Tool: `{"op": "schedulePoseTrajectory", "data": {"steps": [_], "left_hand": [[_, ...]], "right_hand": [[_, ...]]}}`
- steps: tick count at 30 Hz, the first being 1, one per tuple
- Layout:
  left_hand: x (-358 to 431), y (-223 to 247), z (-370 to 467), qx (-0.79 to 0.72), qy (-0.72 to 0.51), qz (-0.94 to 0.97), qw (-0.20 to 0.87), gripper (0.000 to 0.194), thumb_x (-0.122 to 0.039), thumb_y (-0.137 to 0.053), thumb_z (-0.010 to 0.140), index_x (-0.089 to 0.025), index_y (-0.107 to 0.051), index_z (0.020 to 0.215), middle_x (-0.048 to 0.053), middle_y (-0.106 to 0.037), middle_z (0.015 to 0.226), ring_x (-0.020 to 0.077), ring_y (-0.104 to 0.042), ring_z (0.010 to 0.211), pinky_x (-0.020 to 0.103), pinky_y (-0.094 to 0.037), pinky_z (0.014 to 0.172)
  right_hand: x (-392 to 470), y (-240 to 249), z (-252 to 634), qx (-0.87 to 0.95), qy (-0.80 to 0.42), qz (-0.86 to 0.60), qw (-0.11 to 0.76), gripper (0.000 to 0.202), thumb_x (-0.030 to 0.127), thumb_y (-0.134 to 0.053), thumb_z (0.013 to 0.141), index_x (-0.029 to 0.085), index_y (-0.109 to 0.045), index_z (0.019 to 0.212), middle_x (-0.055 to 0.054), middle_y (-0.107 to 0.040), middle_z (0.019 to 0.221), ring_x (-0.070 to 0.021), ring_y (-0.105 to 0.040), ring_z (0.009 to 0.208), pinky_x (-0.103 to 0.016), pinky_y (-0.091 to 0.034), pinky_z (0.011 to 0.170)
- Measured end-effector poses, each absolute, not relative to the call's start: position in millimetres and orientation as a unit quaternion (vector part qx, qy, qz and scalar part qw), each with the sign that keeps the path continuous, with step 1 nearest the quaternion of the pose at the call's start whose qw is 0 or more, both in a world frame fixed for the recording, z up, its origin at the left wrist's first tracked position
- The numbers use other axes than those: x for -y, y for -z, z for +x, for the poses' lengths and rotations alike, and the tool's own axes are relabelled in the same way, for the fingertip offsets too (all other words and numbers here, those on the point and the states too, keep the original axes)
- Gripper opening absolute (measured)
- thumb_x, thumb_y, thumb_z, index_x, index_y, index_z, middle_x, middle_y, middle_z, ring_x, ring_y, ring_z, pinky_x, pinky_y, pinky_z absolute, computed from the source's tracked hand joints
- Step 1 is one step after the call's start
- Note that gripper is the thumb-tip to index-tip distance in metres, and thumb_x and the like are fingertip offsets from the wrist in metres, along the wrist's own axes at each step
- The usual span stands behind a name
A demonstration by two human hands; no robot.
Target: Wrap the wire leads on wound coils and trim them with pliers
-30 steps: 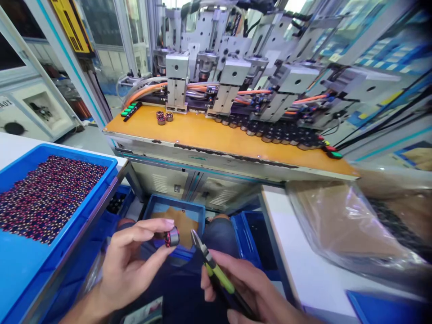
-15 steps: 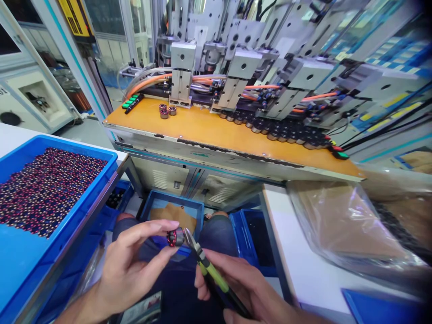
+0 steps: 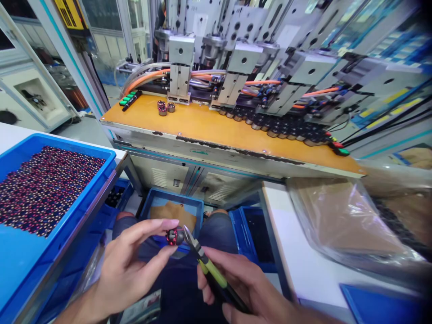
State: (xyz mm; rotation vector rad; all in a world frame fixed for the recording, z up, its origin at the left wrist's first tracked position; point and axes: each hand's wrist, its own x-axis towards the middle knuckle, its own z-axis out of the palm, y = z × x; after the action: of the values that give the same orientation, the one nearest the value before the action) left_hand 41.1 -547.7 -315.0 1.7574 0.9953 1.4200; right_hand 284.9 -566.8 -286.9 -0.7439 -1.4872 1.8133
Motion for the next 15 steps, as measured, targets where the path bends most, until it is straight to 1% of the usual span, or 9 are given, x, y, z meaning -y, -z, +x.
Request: {"op": "schedulePoseTrajectory", "data": {"steps": [3, 6, 9, 12, 14, 15], "left_hand": [[549, 314, 40, -0.380, -0.542, 0.674, 0.327, 0.075, 0.006, -0.071, 0.076, -0.029, -0.049, 0.138, 0.002, -0.071, 0.124, 0.0152, -0.071, 0.106, 0.026, -0.054, 0.105], [548, 314, 40, -0.381, -0.540, 0.679, 0.319, 0.075, 0.006, -0.072, 0.076, -0.028, -0.049, 0.138, 0.002, -0.072, 0.123, 0.0155, -0.071, 0.107, 0.027, -0.052, 0.108], [547, 315, 40, -0.386, -0.538, 0.681, 0.312, 0.074, 0.006, -0.072, 0.075, -0.027, -0.050, 0.138, 0.002, -0.072, 0.122, 0.0156, -0.071, 0.108, 0.026, -0.052, 0.108], [546, 317, 39, -0.390, -0.533, 0.685, 0.308, 0.074, 0.005, -0.073, 0.075, -0.027, -0.051, 0.138, 0.002, -0.073, 0.121, 0.0149, -0.071, 0.106, 0.026, -0.052, 0.108], [547, 318, 39, -0.394, -0.534, 0.680, 0.312, 0.074, 0.005, -0.073, 0.075, -0.028, -0.051, 0.137, 0.002, -0.073, 0.121, 0.0148, -0.072, 0.105, 0.025, -0.054, 0.105], [547, 318, 39, -0.398, -0.538, 0.671, 0.319, 0.074, 0.004, -0.074, 0.075, -0.029, -0.052, 0.137, 0.002, -0.073, 0.121, 0.0149, -0.072, 0.105, 0.025, -0.055, 0.103]], "right_hand": [[567, 288, 284, 0.567, -0.696, -0.284, 0.337, 0.064, 0.014, -0.063, 0.093, 0.048, -0.043, 0.144, -0.004, -0.061, 0.109, -0.0123, -0.062, 0.090, -0.032, -0.053, 0.084], [567, 288, 283, 0.557, -0.706, -0.283, 0.334, 0.063, 0.015, -0.063, 0.092, 0.044, -0.045, 0.144, -0.005, -0.060, 0.108, -0.0119, -0.061, 0.087, -0.032, -0.053, 0.082], [566, 290, 282, 0.553, -0.709, -0.291, 0.326, 0.061, 0.017, -0.064, 0.090, 0.036, -0.046, 0.146, -0.006, -0.060, 0.104, -0.0118, -0.059, 0.083, -0.031, -0.052, 0.079], [565, 295, 281, 0.573, -0.690, -0.319, 0.306, 0.051, 0.021, -0.065, 0.088, 0.026, -0.057, 0.138, -0.004, -0.058, 0.090, -0.0102, -0.054, 0.074, -0.026, -0.050, 0.070], [565, 297, 281, 0.582, -0.677, -0.339, 0.298, 0.049, 0.023, -0.064, 0.087, 0.024, -0.059, 0.136, -0.003, -0.057, 0.088, -0.0100, -0.053, 0.072, -0.025, -0.049, 0.068], [565, 298, 282, 0.581, -0.674, -0.345, 0.300, 0.051, 0.022, -0.063, 0.088, 0.024, -0.056, 0.138, -0.004, -0.058, 0.091, -0.0103, -0.055, 0.073, -0.025, -0.050, 0.070]]}}
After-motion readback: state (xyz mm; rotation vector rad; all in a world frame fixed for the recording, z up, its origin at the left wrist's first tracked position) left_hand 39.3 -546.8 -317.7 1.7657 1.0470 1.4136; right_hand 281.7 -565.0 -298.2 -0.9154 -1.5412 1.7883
